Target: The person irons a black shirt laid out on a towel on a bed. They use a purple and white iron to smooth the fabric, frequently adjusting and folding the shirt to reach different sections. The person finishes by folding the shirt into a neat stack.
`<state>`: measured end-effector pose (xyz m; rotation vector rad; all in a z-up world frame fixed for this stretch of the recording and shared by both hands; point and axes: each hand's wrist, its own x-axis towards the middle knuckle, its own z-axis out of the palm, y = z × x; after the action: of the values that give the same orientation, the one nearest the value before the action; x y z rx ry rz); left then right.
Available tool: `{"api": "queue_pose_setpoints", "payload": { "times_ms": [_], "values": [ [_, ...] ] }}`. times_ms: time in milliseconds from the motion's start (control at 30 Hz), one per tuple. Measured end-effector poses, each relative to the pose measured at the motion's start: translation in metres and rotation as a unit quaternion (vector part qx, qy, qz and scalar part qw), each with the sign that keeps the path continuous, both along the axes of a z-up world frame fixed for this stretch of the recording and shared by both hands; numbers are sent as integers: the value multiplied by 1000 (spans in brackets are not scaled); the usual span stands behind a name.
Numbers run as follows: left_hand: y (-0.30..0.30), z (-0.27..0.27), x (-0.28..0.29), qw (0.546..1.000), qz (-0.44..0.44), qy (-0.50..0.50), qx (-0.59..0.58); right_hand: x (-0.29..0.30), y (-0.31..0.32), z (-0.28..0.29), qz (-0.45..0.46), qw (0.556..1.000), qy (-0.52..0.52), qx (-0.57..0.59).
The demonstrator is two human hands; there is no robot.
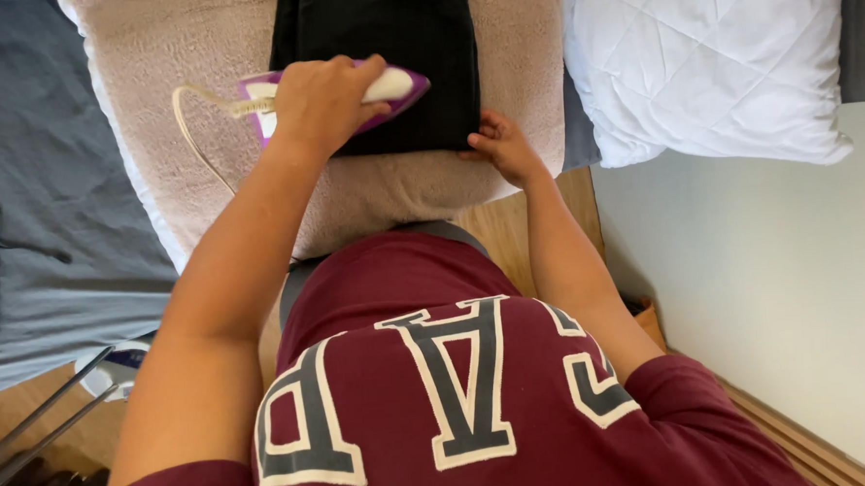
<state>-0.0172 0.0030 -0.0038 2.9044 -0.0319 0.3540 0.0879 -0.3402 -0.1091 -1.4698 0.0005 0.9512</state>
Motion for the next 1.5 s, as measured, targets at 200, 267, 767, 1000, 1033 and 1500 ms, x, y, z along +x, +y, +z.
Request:
{"api": "queue_pose_setpoints", "payload": {
  "times_ms": [200, 267, 767, 1000, 1033, 1500],
  "values": [
    [-8, -4, 1, 984, -125, 100, 79, 5, 3, 18, 49, 998, -36, -22],
    [-12, -11, -2, 998, -57, 2, 19, 3, 5, 26, 61, 997, -54, -17],
    [68, -40, -82, 988, 120, 89, 23, 2, 43, 58, 19, 996, 23, -81],
    [82, -61, -80, 960, 264, 88, 32, 0, 51, 35, -4, 994, -80, -74],
    [84, -58, -78, 945, 309, 109, -17, 0, 52, 35, -31, 996, -47, -73],
    [55, 27, -50, 929, 225, -134, -262, 17, 120, 174, -90, 989, 91, 75]
  ]
}}
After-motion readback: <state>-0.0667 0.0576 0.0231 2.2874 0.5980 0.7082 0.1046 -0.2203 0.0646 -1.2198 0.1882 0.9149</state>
